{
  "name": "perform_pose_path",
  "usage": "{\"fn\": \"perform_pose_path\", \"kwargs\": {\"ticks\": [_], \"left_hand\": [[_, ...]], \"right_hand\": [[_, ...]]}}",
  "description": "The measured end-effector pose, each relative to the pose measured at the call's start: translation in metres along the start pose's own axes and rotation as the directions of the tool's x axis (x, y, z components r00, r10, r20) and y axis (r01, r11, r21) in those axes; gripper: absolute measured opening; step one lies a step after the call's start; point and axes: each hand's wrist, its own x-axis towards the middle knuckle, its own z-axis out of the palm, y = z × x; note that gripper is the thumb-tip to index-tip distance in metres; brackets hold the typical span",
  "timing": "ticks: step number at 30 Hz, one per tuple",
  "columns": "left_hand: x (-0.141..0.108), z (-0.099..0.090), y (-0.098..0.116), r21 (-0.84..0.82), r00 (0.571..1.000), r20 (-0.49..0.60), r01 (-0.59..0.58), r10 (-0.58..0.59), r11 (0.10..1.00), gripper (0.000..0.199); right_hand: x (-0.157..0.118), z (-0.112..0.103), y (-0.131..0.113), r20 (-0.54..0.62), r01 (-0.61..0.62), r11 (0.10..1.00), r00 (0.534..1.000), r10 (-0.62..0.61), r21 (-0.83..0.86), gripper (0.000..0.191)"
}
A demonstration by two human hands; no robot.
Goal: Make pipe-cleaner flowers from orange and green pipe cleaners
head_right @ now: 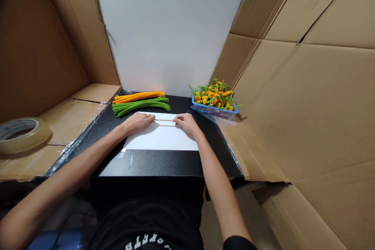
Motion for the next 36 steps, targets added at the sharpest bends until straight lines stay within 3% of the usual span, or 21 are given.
{"fn": "perform_pose_path", "kwargs": {"ticks": [3, 5, 10, 13, 15, 18, 20, 23, 26, 28, 31, 36], "left_hand": [[-0.003, 0.004, -0.006, -0.008, 0.999, -0.017, 0.028, -0.029, 1.000, 0.028], [-0.007, 0.008, -0.011, -0.038, 0.996, -0.042, 0.074, -0.075, 0.997, 0.029], [-0.009, 0.017, -0.021, -0.239, 0.983, -0.097, 0.129, -0.156, 0.962, 0.031], [-0.007, 0.022, -0.023, -0.412, 0.974, -0.177, 0.054, -0.138, 0.910, 0.036], [-0.006, 0.025, -0.023, -0.497, 0.964, -0.233, -0.003, -0.130, 0.868, 0.037], [-0.004, 0.028, -0.019, -0.588, 0.949, -0.280, -0.048, -0.147, 0.807, 0.037], [-0.002, 0.029, -0.014, -0.638, 0.943, -0.293, -0.069, -0.159, 0.767, 0.035], [0.000, 0.029, -0.003, -0.706, 0.941, -0.295, -0.096, -0.168, 0.702, 0.034], [0.002, 0.029, 0.007, -0.771, 0.939, -0.302, -0.140, -0.164, 0.621, 0.036], [0.004, 0.029, 0.010, -0.802, 0.938, -0.309, -0.169, -0.157, 0.573, 0.038], [0.004, 0.029, 0.011, -0.815, 0.942, -0.299, -0.168, -0.154, 0.554, 0.037], [0.001, 0.025, 0.008, -0.712, 0.944, -0.276, -0.074, -0.182, 0.699, 0.015]], "right_hand": [[0.001, -0.009, 0.009, -0.086, -0.022, 0.999, 0.996, 0.019, -0.037, 0.024], [0.001, -0.015, 0.013, -0.209, -0.087, 0.991, 0.976, 0.065, -0.099, 0.023], [-0.005, -0.027, 0.019, -0.567, -0.406, 0.873, 0.799, 0.198, -0.268, 0.022], [-0.010, -0.030, 0.020, -0.645, -0.559, 0.771, 0.717, 0.265, -0.304, 0.019], [-0.011, -0.030, 0.021, -0.657, -0.601, 0.729, 0.700, 0.281, -0.328, 0.017], [-0.011, -0.027, 0.021, -0.659, -0.547, 0.729, 0.731, 0.178, -0.410, 0.018], [-0.009, -0.018, 0.016, -0.595, -0.372, 0.801, 0.803, 0.025, -0.469, 0.024], [-0.006, 0.005, 0.000, -0.331, 0.053, 0.913, 0.922, -0.200, -0.404, 0.027], [-0.005, 0.032, -0.018, -0.112, 0.248, 0.945, 0.955, -0.276, -0.212, 0.027], [-0.006, 0.045, -0.025, -0.085, 0.278, 0.945, 0.952, -0.296, -0.174, 0.018], [-0.009, 0.049, -0.029, -0.133, 0.237, 0.955, 0.956, -0.262, -0.177, 0.007], [-0.012, 0.042, -0.024, -0.178, 0.184, 0.961, 0.959, -0.221, -0.205, 0.007]]}}
